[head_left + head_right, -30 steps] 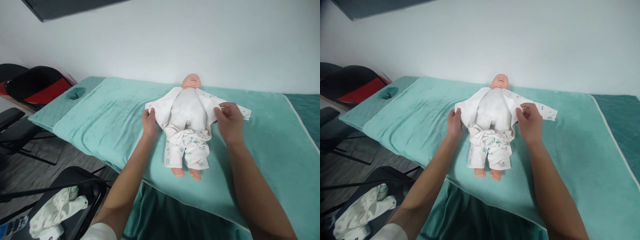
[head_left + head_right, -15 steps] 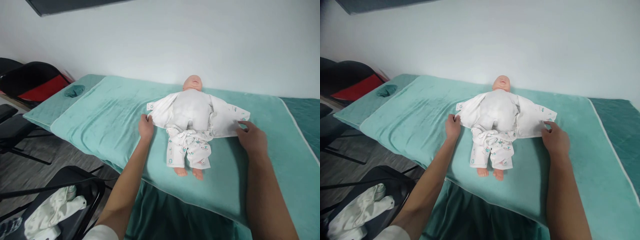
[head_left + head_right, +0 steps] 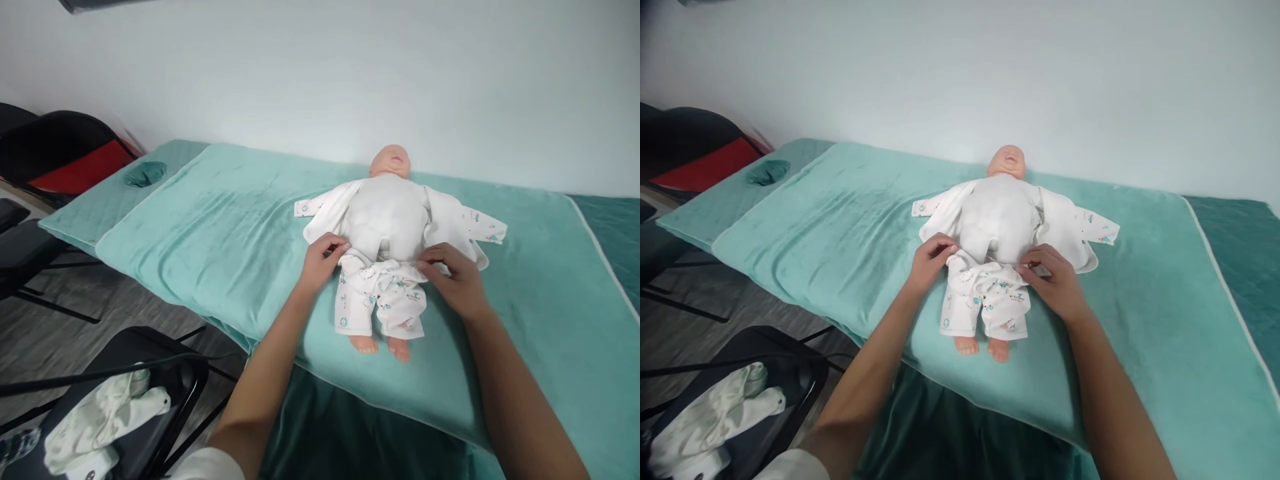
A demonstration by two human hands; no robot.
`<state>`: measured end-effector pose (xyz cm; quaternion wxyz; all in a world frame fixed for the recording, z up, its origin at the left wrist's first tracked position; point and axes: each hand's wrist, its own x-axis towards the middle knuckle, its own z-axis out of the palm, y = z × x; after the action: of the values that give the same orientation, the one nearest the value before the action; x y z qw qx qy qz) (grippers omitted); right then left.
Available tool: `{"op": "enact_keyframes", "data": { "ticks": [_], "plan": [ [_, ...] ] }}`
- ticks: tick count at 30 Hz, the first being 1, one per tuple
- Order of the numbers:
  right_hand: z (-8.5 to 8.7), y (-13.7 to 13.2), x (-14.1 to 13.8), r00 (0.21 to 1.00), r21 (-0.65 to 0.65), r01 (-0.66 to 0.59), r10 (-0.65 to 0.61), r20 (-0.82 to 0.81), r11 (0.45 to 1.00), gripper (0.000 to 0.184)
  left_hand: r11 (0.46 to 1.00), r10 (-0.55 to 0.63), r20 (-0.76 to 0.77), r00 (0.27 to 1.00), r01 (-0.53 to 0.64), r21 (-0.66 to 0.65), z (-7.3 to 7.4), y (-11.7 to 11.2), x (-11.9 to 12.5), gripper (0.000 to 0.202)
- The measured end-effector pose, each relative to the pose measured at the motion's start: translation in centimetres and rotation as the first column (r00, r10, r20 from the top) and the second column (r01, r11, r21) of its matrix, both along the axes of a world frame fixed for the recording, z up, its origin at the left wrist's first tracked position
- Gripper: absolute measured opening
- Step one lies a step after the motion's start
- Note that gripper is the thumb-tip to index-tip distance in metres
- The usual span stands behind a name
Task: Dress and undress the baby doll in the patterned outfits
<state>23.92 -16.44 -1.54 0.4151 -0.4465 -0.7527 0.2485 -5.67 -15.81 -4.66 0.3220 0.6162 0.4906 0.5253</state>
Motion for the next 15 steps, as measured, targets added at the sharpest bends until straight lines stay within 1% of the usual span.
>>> {"op": "enact_keyframes", "data": {
  "ticks": [1, 2, 4, 7, 9, 13, 15],
  "plan": [
    [0.0, -0.1, -0.3, 0.998, -0.004, -0.068, 0.068, -0.003, 0.998, 0.011, 0.999, -0.039, 0.042, 0.998, 0.040, -0.010, 0.2, -0.2, 0.1, 0.018],
    [0.1, -0.1, -0.4, 0.994, -0.011, -0.109, 0.109, -0.011, 0.994, 0.011, 0.997, -0.070, 0.077, 0.995, 0.071, -0.016, 0.3, -0.3, 0.2, 0.020],
    [0.0, 0.0, -0.1, 0.989, -0.042, -0.145, 0.143, -0.035, 0.989, 0.012, 0.990, -0.130, 0.116, 0.985, 0.135, -0.037, 0.4, -0.3, 0.0, 0.025],
    [-0.3, 0.3, 0.6, 0.985, -0.122, -0.169, 0.166, -0.042, 0.978, 0.016, 0.977, -0.196, 0.103, 0.975, 0.204, -0.069, 0.3, -0.1, -0.5, 0.033],
    [-0.4, 0.4, 1.0, 0.984, -0.154, -0.177, 0.174, -0.029, 0.972, 0.018, 0.968, -0.235, 0.072, 0.969, 0.241, -0.078, 0.3, -0.1, -0.8, 0.034],
    [-0.5, 0.4, 1.1, 0.980, -0.174, -0.198, 0.200, -0.003, 0.965, 0.019, 0.942, -0.322, 0.053, 0.945, 0.325, -0.077, 0.2, -0.1, -1.2, 0.031],
    [-0.5, 0.4, 1.1, 0.979, -0.165, -0.199, 0.202, 0.001, 0.966, 0.021, 0.936, -0.339, 0.069, 0.938, 0.344, -0.077, 0.2, 0.0, -1.2, 0.031]
  ]
}}
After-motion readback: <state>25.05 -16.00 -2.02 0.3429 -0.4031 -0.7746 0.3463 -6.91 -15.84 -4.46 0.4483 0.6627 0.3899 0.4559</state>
